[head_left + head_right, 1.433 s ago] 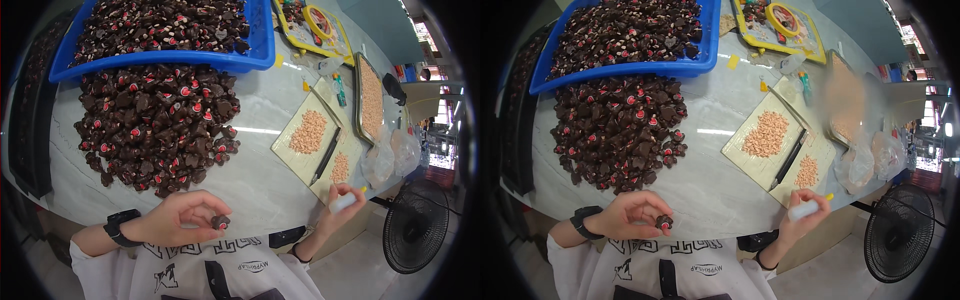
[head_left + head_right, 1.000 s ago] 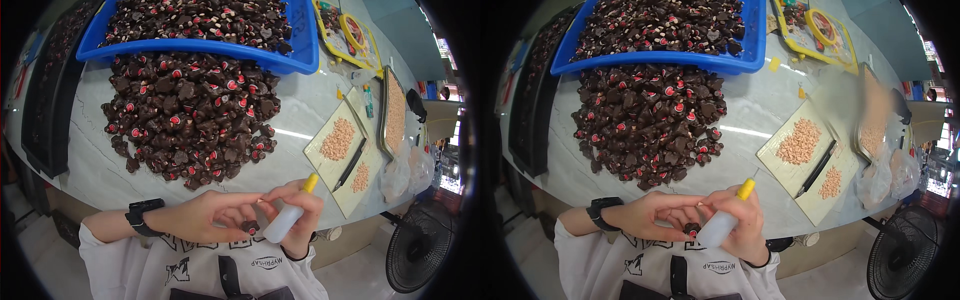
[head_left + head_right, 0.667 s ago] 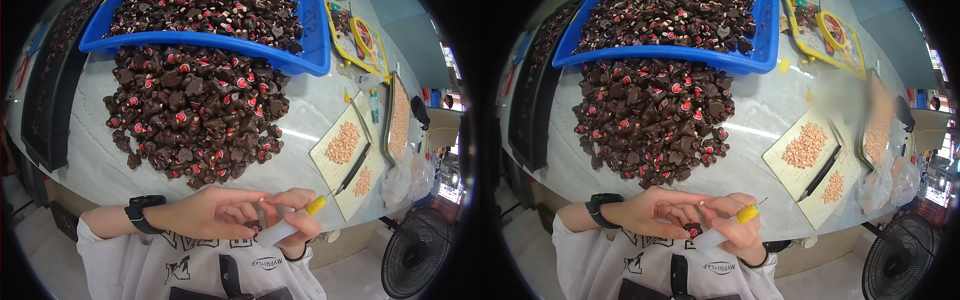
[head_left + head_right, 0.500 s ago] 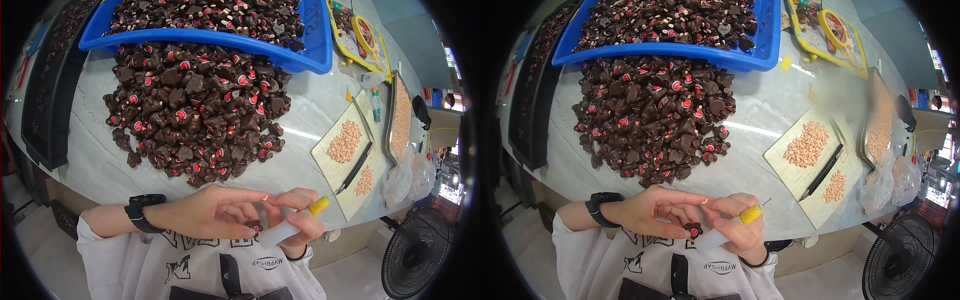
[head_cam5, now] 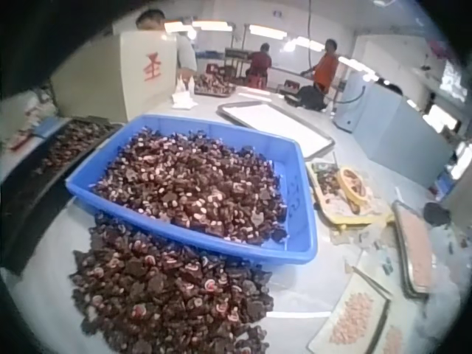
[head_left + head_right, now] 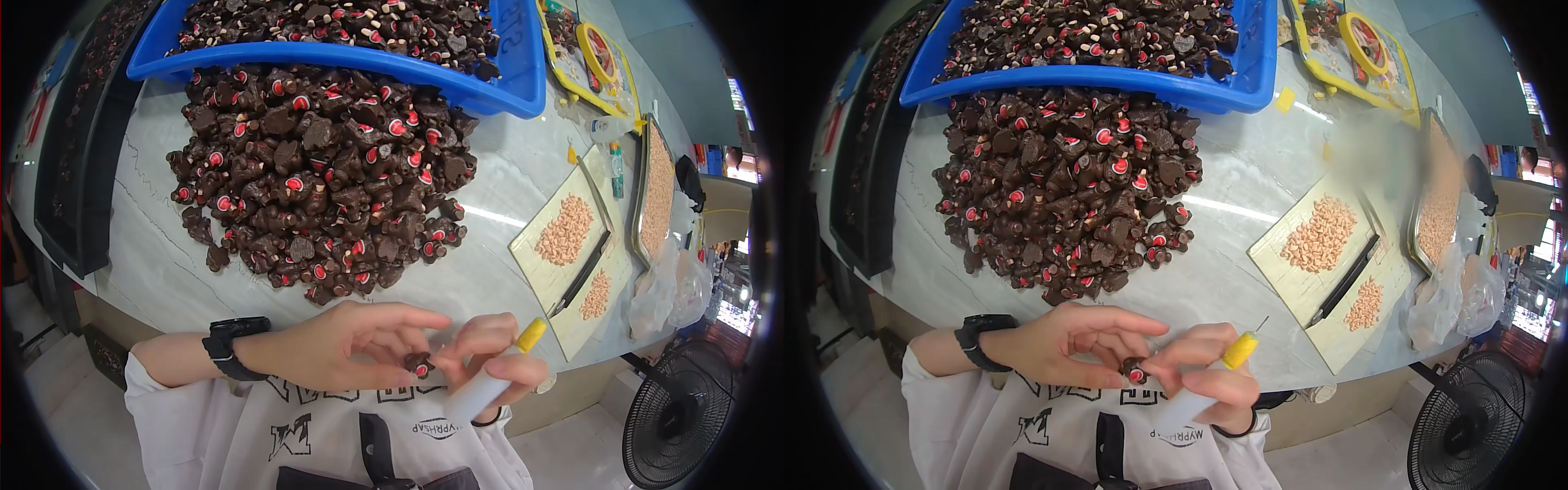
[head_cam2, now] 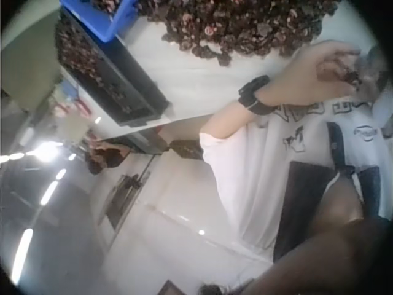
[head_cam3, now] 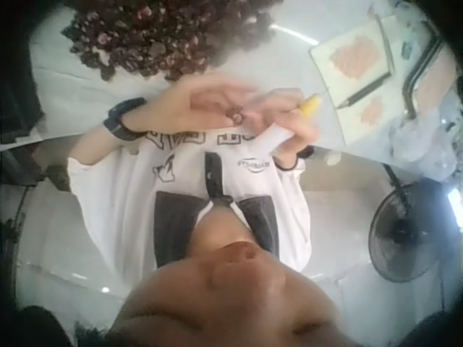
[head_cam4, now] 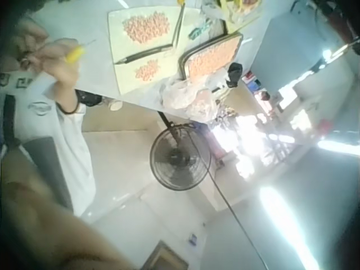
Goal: The person assembles miniature figures by picking them up from a pile, applying adhesive with a precision dispenser bottle, and attaching small detail pieces onto them by hand.
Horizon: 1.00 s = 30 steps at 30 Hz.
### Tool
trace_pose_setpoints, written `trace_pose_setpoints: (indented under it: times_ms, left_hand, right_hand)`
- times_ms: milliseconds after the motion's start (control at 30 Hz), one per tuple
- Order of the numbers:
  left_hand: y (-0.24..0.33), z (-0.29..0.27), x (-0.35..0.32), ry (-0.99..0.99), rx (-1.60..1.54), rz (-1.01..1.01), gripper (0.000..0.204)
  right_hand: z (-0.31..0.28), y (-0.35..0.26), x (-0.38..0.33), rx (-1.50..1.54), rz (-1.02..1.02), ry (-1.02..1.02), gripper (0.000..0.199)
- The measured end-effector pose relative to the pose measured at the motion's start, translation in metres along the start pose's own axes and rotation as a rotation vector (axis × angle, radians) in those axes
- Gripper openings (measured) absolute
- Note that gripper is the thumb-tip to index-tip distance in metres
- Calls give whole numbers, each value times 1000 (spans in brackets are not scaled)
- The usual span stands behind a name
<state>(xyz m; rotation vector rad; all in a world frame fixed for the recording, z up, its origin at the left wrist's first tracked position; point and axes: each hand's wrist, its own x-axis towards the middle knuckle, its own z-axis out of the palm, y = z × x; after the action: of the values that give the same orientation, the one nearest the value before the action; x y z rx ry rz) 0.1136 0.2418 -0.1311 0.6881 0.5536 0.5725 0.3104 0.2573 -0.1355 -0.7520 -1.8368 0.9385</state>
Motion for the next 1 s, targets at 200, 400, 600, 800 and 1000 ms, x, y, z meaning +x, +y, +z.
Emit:
trace_pose_setpoints:
  times_ms: [200,400,600,800,1000]
  left_hand:
    - [-5,-2,1,43,-32,114,42]
    - [-3,-3,1,51,15,162,34]
    - [-5,-5,0,20,36,161,34]
    - [-5,-5,0,-28,18,95,34]
    - [-2,-1,-1,16,-53,91,34]
  right_hand:
    - [-7,-1,0,295,100,-60,50]
    - [-8,-2,0,368,162,-60,50]
    - [-5,-1,3,326,177,-103,51]
    - [-6,0,1,339,275,-75,52]
    - [-7,0,0,383,226,-58,49]
